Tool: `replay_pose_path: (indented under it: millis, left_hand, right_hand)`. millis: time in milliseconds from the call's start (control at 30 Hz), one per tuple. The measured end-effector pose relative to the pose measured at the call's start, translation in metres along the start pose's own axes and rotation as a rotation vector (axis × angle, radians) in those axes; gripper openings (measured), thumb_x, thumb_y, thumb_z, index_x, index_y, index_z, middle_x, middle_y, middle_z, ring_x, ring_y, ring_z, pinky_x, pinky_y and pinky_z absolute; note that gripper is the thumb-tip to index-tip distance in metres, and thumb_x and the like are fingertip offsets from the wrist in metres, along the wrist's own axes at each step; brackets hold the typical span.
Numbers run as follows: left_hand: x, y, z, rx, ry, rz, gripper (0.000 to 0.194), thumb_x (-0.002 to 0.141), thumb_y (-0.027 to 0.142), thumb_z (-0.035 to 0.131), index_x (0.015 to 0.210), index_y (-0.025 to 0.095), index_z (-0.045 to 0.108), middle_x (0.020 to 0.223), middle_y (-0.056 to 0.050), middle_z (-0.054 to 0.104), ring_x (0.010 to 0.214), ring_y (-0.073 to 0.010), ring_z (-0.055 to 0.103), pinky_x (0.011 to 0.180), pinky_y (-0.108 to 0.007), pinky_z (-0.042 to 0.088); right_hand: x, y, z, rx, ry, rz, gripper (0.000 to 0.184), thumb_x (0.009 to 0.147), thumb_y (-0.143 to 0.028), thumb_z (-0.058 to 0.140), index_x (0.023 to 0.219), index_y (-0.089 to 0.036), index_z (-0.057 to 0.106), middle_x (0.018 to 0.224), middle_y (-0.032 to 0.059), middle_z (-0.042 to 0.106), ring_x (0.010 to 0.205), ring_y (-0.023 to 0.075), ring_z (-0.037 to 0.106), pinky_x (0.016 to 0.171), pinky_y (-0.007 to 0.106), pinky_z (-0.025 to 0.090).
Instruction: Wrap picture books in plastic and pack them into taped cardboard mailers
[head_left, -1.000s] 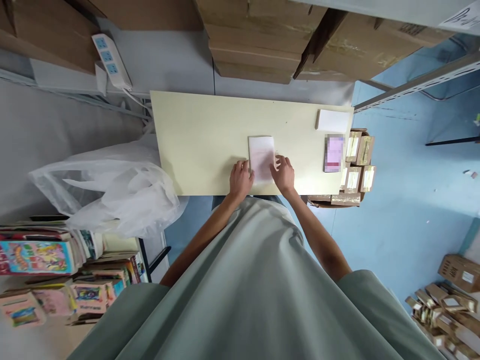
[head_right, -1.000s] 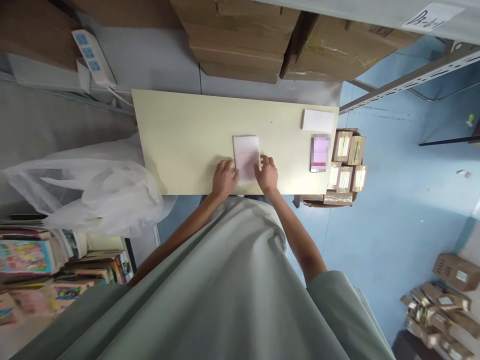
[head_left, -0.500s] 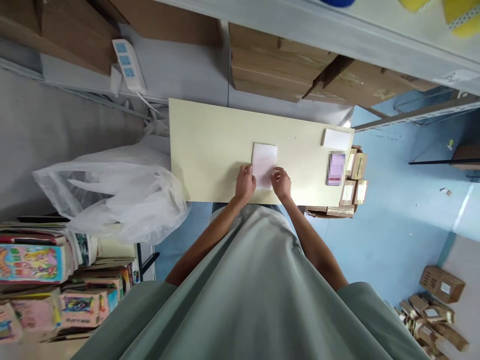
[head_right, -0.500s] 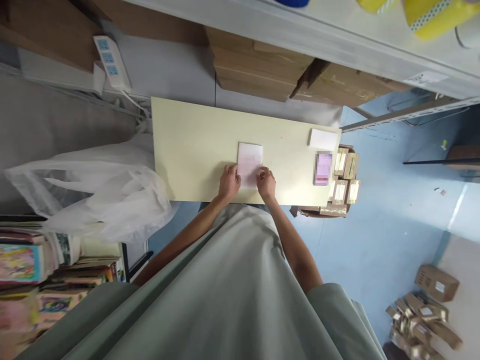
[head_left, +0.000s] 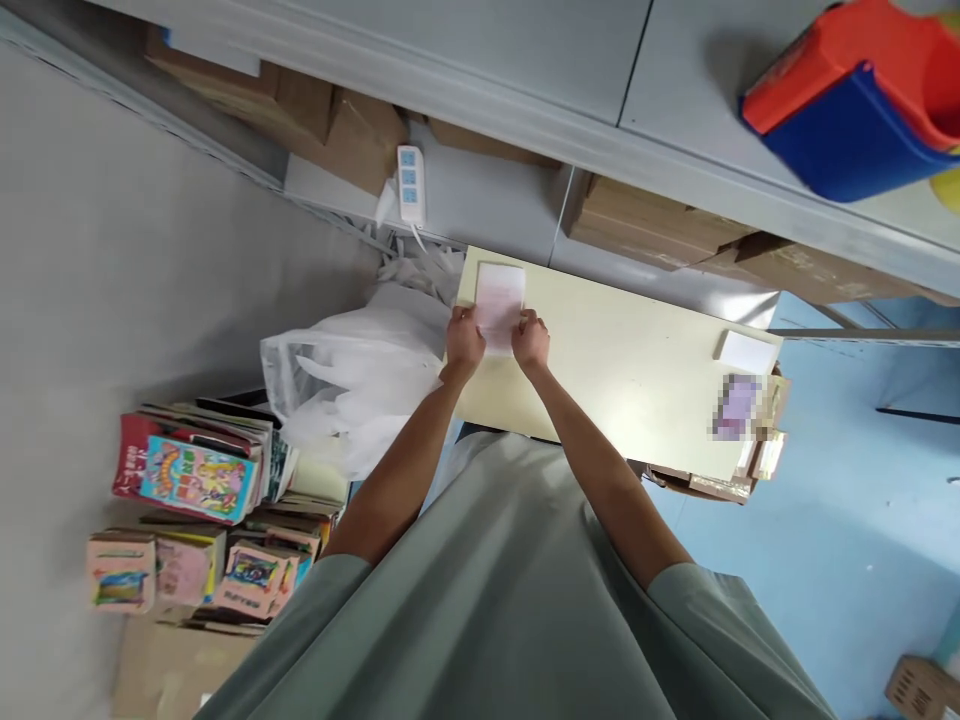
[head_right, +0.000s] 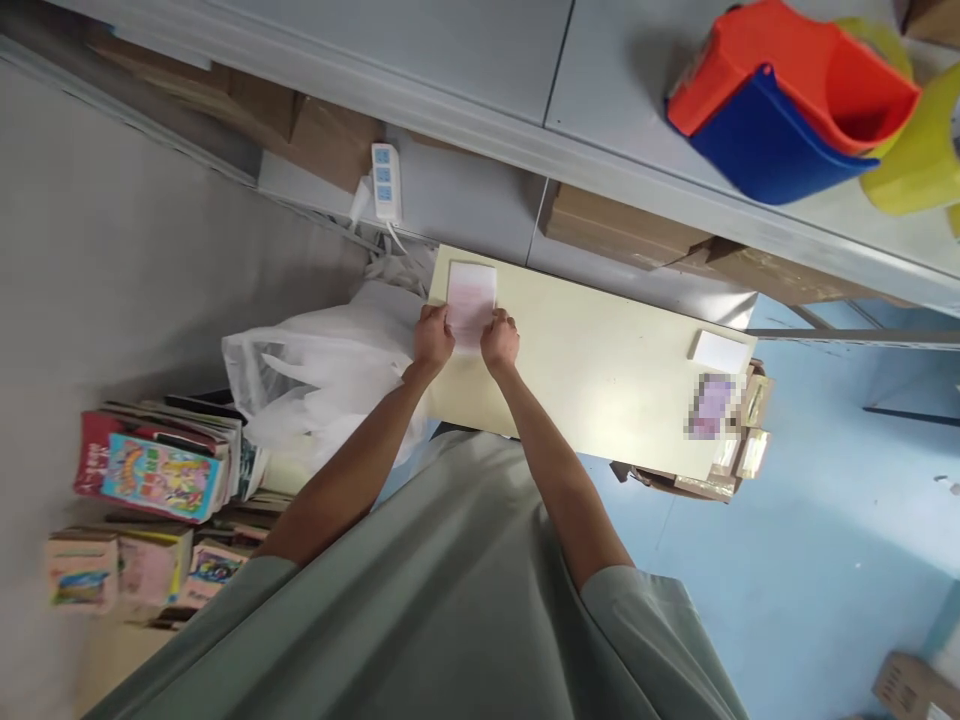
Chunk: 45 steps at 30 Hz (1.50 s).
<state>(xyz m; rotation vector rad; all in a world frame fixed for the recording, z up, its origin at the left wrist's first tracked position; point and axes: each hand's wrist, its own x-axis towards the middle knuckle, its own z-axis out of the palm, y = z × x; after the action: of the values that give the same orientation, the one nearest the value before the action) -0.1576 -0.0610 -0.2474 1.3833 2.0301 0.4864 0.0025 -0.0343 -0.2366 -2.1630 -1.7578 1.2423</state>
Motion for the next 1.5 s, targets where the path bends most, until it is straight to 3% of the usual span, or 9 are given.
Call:
replay_pose_path:
  millis: [133, 233, 367, 667, 1000, 1167, 1267, 1367, 1500]
  left_hand:
    - [0.007, 0.003, -0.008, -0.034, 0.019, -0.018, 0.018, 0.108, 0.006, 0.053, 0.119, 0.014, 0.064, 0.123, -0.015, 0.068, 0.118, -0.0226, 0.069, 0.118, -0.041, 0.054]
    - [-0.01, 0.019, -0.009, -0.009, 0.023, -0.033, 0.03, 0.102, 0.004, 0.055, 0.13, 0.01, 0.063, 0.136, -0.024, 0.067, 0.131, -0.0303, 0.067, 0.122, -0.049, 0.052]
    - [-0.056, 0.046, -0.013, 0.064, 0.002, 0.035, 0.05, 0.097, 0.006, 0.056, 0.147, 0.01, 0.06, 0.15, -0.026, 0.064, 0.146, -0.038, 0.061, 0.125, -0.055, 0.051]
    - [-0.178, 0.089, -0.01, 0.026, -0.056, 0.173, 0.038, 0.104, 0.017, 0.058, 0.138, 0.022, 0.073, 0.129, -0.013, 0.074, 0.124, -0.0303, 0.073, 0.114, -0.049, 0.062]
    - [-0.281, 0.121, -0.064, -0.057, 0.223, 0.073, 0.028, 0.11, 0.028, 0.057, 0.12, 0.027, 0.083, 0.108, -0.008, 0.078, 0.103, -0.0239, 0.079, 0.097, -0.039, 0.067]
    - [-0.318, 0.103, -0.092, -0.125, 0.315, 0.012, 0.028, 0.109, 0.035, 0.061, 0.116, 0.029, 0.087, 0.106, -0.006, 0.084, 0.101, -0.0245, 0.081, 0.095, -0.038, 0.067]
    - [-0.343, 0.08, -0.108, -0.172, 0.318, -0.032, 0.036, 0.112, 0.036, 0.054, 0.13, 0.028, 0.084, 0.107, -0.005, 0.088, 0.095, -0.0236, 0.083, 0.091, -0.036, 0.068]
    - [-0.376, 0.045, -0.13, -0.209, 0.332, -0.064, 0.045, 0.113, 0.032, 0.048, 0.15, 0.028, 0.073, 0.118, -0.003, 0.088, 0.09, -0.0224, 0.084, 0.091, -0.037, 0.069]
    - [-0.433, -0.023, -0.161, -0.222, 0.447, -0.036, 0.056, 0.107, 0.021, 0.043, 0.157, 0.029, 0.067, 0.133, -0.005, 0.085, 0.12, -0.0252, 0.082, 0.111, -0.044, 0.065]
  right_hand:
    - [0.004, -0.01, -0.005, 0.054, -0.032, -0.009, 0.039, 0.101, -0.014, 0.057, 0.138, -0.022, 0.064, 0.118, 0.0129, 0.082, 0.117, 0.0304, 0.077, 0.109, 0.05, 0.06]
    - [-0.011, -0.002, -0.022, 0.118, -0.083, -0.025, 0.034, 0.102, -0.02, 0.064, 0.136, -0.023, 0.066, 0.117, 0.0113, 0.085, 0.112, 0.0274, 0.08, 0.107, 0.047, 0.061]
    - [-0.05, 0.019, -0.048, 0.239, -0.077, -0.071, 0.032, 0.103, -0.028, 0.065, 0.134, -0.022, 0.067, 0.118, 0.0107, 0.085, 0.099, 0.0227, 0.083, 0.096, 0.04, 0.065]
    - [-0.126, 0.075, -0.096, 0.473, -0.132, -0.153, 0.038, 0.098, -0.044, 0.065, 0.129, -0.023, 0.068, 0.113, 0.0086, 0.085, 0.099, 0.0236, 0.083, 0.089, 0.041, 0.069]
    - [-0.176, 0.072, -0.111, 0.537, -0.293, -0.287, 0.044, 0.092, -0.056, 0.069, 0.123, -0.025, 0.072, 0.106, 0.0066, 0.082, 0.096, 0.0245, 0.081, 0.087, 0.043, 0.071]
    - [-0.218, 0.055, -0.109, 0.545, -0.32, -0.366, 0.046, 0.094, -0.057, 0.07, 0.125, -0.024, 0.073, 0.107, 0.0077, 0.082, 0.097, 0.0243, 0.08, 0.089, 0.044, 0.071]
    - [-0.251, 0.046, -0.101, 0.547, -0.325, -0.414, 0.048, 0.095, -0.06, 0.073, 0.126, -0.024, 0.074, 0.106, 0.0079, 0.081, 0.1, 0.025, 0.08, 0.089, 0.043, 0.071]
    - [-0.288, 0.035, -0.083, 0.545, -0.321, -0.46, 0.048, 0.094, -0.062, 0.076, 0.124, -0.025, 0.075, 0.105, 0.0075, 0.081, 0.098, 0.0252, 0.08, 0.089, 0.044, 0.072]
    - [-0.342, 0.016, -0.044, 0.512, -0.34, -0.509, 0.047, 0.094, -0.064, 0.077, 0.121, -0.026, 0.077, 0.103, 0.0076, 0.081, 0.096, 0.027, 0.081, 0.088, 0.047, 0.073]
